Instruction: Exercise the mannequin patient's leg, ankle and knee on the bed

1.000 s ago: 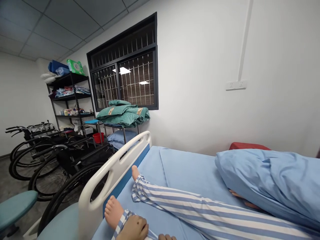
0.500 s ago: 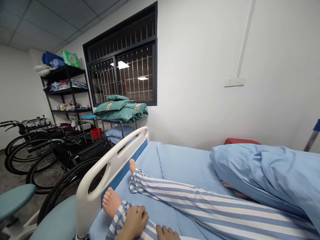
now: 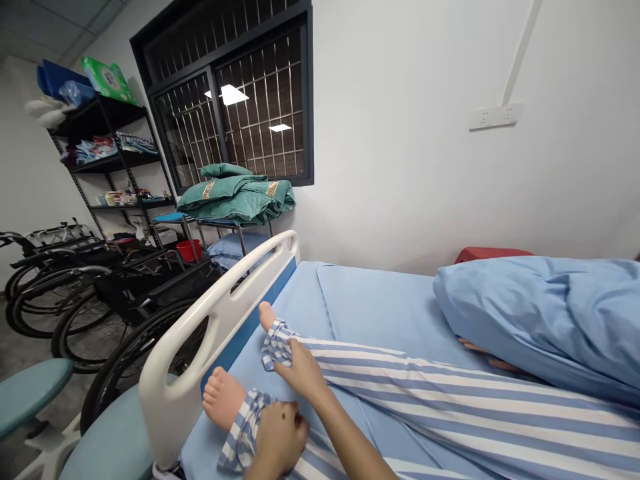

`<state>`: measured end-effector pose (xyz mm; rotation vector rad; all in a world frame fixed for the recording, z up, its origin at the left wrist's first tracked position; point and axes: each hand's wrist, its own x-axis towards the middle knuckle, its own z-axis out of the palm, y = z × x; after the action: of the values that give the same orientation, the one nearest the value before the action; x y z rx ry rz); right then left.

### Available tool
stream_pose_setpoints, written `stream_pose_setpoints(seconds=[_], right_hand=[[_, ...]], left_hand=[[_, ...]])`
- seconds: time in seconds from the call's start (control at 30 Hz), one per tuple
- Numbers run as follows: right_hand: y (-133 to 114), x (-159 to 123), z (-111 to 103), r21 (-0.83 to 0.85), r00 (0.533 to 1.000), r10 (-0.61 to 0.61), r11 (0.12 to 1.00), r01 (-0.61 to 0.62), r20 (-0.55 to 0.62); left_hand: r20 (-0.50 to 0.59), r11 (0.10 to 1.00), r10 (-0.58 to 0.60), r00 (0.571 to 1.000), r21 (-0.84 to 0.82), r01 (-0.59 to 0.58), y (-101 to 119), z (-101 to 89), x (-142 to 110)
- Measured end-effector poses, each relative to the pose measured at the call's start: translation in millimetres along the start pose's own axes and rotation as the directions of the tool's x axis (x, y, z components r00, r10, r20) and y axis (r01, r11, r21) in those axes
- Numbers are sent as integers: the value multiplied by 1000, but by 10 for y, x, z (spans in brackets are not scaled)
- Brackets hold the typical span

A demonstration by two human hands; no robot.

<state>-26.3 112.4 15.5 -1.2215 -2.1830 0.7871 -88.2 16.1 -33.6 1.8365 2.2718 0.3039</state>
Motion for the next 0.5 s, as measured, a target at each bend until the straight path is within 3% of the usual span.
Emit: stream_pose_setpoints(seconds=[0.13,0.27,0.3,0.37,0.4,0.43,0.47,0.5], right_hand=[[-84,594,358,-113,986,-33,993,14,-161],[-64,976,697,-197,976,10,979,-54,-219],[-34,1030,762,-214,975,52,972,-100,-217],[44,1088,857,-243,971,106,957,-158,-214],[86,1095,885,-257,971,98,954,-154,-219],[123,1091,902,-270,971,71,954,-133,-228],[153,1082,910,-283,972,43,953,-110,-233],[175,1070,912,-293,972,26,951,-96,-234]], left_hand=[[45,997,-17,999,-80,20,22,9,12],[87,941,-280,956,-171,291,-248,-112,197],[36,900,-406,913,-154,407,-354,-158,260],[-165,768,-640,751,-91,634,-544,-237,368],[-269,687,-710,650,-67,723,-607,-259,403],[-334,641,-732,593,-43,767,-639,-267,421],[-322,677,-698,640,-2,736,-636,-260,420],[-225,780,-602,766,41,625,-601,-239,402]])
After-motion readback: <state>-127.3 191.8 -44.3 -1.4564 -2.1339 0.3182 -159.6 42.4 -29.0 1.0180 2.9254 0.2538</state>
